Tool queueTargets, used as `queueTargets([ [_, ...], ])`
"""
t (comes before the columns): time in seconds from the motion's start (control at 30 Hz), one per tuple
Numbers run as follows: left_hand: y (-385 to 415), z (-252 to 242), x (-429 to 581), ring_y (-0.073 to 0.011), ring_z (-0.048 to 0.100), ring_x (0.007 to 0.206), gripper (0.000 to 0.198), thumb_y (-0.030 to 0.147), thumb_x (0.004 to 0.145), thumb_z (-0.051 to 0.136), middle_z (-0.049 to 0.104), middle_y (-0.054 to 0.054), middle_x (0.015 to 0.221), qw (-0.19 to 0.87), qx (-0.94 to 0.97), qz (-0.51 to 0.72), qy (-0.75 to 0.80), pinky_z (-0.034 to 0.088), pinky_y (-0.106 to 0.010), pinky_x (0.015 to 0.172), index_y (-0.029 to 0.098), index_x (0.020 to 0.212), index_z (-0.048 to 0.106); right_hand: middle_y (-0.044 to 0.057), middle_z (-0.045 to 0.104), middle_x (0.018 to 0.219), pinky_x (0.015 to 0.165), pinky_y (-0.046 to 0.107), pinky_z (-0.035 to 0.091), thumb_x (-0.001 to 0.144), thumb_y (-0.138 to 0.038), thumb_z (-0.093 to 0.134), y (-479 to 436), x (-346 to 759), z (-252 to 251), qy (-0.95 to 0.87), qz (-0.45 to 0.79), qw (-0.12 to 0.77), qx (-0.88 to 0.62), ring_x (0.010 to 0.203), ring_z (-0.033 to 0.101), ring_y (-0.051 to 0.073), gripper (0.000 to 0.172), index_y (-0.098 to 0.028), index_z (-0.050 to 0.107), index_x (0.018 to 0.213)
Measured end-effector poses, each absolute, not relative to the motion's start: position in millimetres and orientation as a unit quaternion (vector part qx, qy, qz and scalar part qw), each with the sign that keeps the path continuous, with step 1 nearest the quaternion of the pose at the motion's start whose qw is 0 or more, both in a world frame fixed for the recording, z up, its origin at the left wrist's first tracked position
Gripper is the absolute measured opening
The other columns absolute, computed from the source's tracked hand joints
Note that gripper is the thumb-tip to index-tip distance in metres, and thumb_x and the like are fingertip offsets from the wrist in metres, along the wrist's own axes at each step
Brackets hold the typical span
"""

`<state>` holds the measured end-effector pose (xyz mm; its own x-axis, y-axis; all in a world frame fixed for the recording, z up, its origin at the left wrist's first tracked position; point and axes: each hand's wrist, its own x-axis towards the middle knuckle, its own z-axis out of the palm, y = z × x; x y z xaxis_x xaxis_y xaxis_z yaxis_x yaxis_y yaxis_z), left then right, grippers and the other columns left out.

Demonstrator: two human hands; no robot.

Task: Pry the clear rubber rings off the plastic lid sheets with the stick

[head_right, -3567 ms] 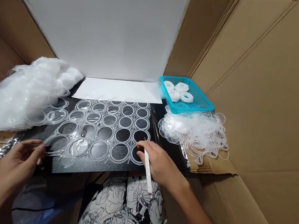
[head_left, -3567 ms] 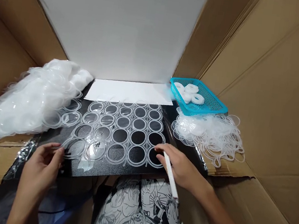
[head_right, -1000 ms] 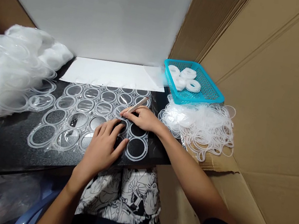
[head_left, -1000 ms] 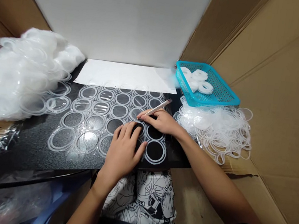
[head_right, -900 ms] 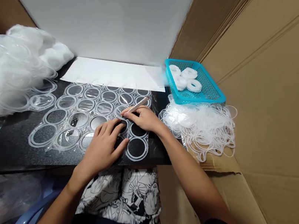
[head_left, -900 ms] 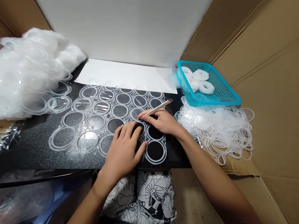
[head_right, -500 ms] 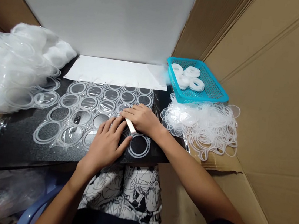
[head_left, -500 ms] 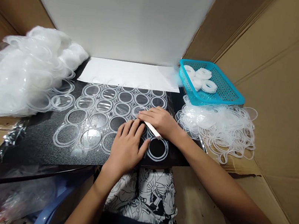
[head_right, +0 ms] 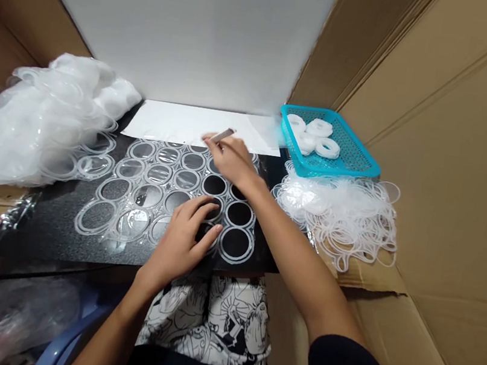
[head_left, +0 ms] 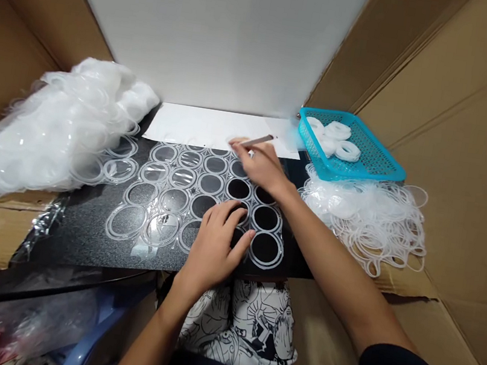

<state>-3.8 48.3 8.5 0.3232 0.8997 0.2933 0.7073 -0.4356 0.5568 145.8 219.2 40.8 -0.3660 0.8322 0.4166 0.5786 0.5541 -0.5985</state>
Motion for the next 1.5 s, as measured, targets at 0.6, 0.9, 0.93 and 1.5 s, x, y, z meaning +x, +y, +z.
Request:
queueTargets([
  [0.6, 51, 3, -49, -0.0321, 0.048, 0.141, 0.039, 0.038, 0.105, 0.050, 0.055, -0.015, 0.149, 0.060, 0.788, 0.189, 0.584, 0.036, -0.055, 0.120, 0.018, 0.138, 0.053, 0.003, 0.079, 0.121, 0.112, 0.045, 0.052, 0.099, -0.044, 0.063, 180, 130, 14, -0.780, 0.427, 0.246, -0.385, 0.122, 0.070, 0.026, 0.025, -0.032, 0.083, 0.106],
  [0.9, 52, 1, -50, -0.0321, 0.048, 0.141, 0.039, 0.039, 0.105, 0.050, 0.055, -0.016, 0.149, 0.056, 0.787, 0.193, 0.583, 0.036, -0.055, 0.120, 0.018, 0.138, 0.054, 0.004, 0.079, 0.122, 0.109, 0.041, 0.053, 0.096, -0.049, 0.064, 184, 132, 15, -0.763, 0.475, 0.233, -0.372, 0.117, 0.071, 0.025, 0.030, -0.028, 0.082, 0.107],
  [0.93, 52, 1, -50, -0.0320, 0.048, 0.141, 0.039, 0.039, 0.105, 0.050, 0.055, -0.015, 0.149, 0.055, 0.787, 0.191, 0.584, 0.035, -0.055, 0.121, 0.018, 0.138, 0.054, 0.004, 0.078, 0.123, 0.109, 0.041, 0.053, 0.096, -0.050, 0.064, 185, 133, 15, -0.761, 0.481, 0.230, -0.370, 0.118, 0.071, 0.025, 0.030, -0.028, 0.082, 0.107],
  [1.5, 53, 2, -51, -0.0323, 0.048, 0.141, 0.041, 0.040, 0.105, 0.049, 0.055, -0.016, 0.150, 0.061, 0.787, 0.188, 0.585, 0.034, -0.055, 0.120, 0.019, 0.139, 0.054, 0.006, 0.079, 0.120, 0.112, 0.047, 0.051, 0.099, -0.044, 0.062, 185, 135, 13, -0.802, 0.402, 0.223, -0.380, 0.120, 0.070, 0.027, 0.027, -0.028, 0.083, 0.103],
])
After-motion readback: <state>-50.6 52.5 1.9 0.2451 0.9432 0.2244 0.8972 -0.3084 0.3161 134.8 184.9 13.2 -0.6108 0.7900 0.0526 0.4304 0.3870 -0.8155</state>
